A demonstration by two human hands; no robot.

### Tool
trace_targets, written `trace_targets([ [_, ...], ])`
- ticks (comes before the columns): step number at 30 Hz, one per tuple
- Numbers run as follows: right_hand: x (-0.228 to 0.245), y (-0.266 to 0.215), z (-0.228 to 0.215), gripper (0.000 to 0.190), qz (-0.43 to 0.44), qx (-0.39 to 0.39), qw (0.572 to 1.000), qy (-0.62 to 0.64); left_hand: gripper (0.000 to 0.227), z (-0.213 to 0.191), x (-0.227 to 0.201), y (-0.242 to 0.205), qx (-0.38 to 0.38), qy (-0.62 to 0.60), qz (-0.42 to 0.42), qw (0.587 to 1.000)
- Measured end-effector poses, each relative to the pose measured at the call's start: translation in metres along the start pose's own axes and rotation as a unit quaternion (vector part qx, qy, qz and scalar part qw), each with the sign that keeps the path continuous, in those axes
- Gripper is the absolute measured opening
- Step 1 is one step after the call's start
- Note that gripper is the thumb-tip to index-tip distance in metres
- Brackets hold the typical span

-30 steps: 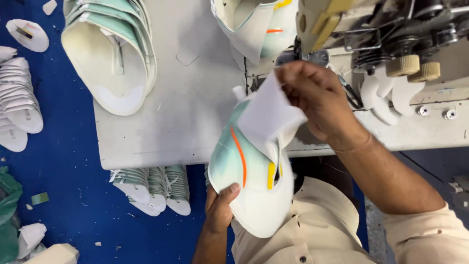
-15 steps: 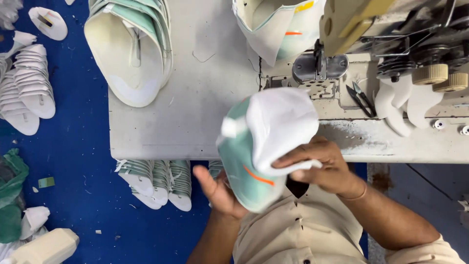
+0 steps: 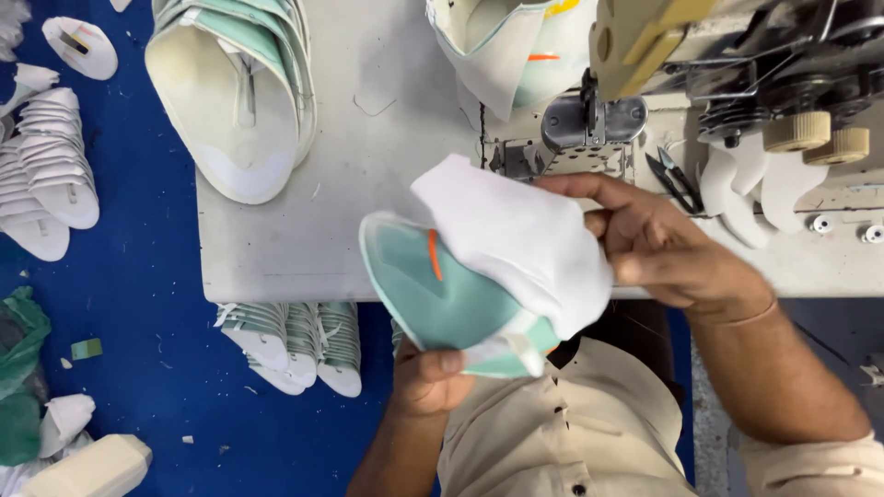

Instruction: The person uses a sewing machine to stitch a white fabric piece onto the upper part of a light green slipper. They guide the slipper under the needle and sew along the edge.

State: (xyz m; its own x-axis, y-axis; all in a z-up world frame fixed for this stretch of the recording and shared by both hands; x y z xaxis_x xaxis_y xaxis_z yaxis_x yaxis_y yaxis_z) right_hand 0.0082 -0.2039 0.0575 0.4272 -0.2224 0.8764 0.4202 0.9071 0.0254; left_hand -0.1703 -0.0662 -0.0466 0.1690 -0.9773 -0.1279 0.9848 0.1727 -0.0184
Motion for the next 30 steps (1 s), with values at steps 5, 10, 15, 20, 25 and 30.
trace_targets([
  [5,0.020,0.009,0.014,0.062,0.021,-0.128,0.940,-0.316,0.076,-0.001,0.018,-0.008,0.047,0.025,-0.064,0.997],
  [10,0.018,0.014,0.009,0.023,-0.041,-0.196,0.889,-0.413,0.078,0.017,0.027,0.008,0.059,-0.109,-0.092,0.988],
  [15,0.014,0.030,0.002,0.011,-0.096,-0.197,0.879,-0.424,0.077,0.013,0.019,0.016,0.042,-0.122,-0.079,0.989],
  [20,-0.008,0.028,-0.014,0.010,-0.057,-0.180,0.880,-0.437,0.080,0.005,0.012,0.012,0.061,-0.084,-0.057,0.993],
  [25,-0.001,0.020,-0.007,0.016,-0.032,-0.122,0.931,-0.343,0.076,0.025,0.003,0.010,0.055,0.064,-0.062,0.994],
  [30,0.011,0.020,0.003,0.033,0.015,-0.040,0.956,-0.289,0.065,0.034,0.008,0.002,0.022,0.289,-0.097,0.952],
])
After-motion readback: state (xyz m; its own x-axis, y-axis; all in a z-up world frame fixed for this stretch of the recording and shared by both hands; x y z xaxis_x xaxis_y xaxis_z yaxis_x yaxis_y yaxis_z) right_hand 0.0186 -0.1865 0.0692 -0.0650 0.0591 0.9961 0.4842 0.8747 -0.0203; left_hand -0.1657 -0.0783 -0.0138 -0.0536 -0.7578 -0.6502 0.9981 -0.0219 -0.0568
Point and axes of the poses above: each hand's wrist, its own y-axis towards the middle knuckle, its own z-axis out of the palm, x = y × z, the point moved 6 cm from there along y, towards the middle knuckle, and after that the axes turned 13 degrees about -y, right-handed, at the moved point
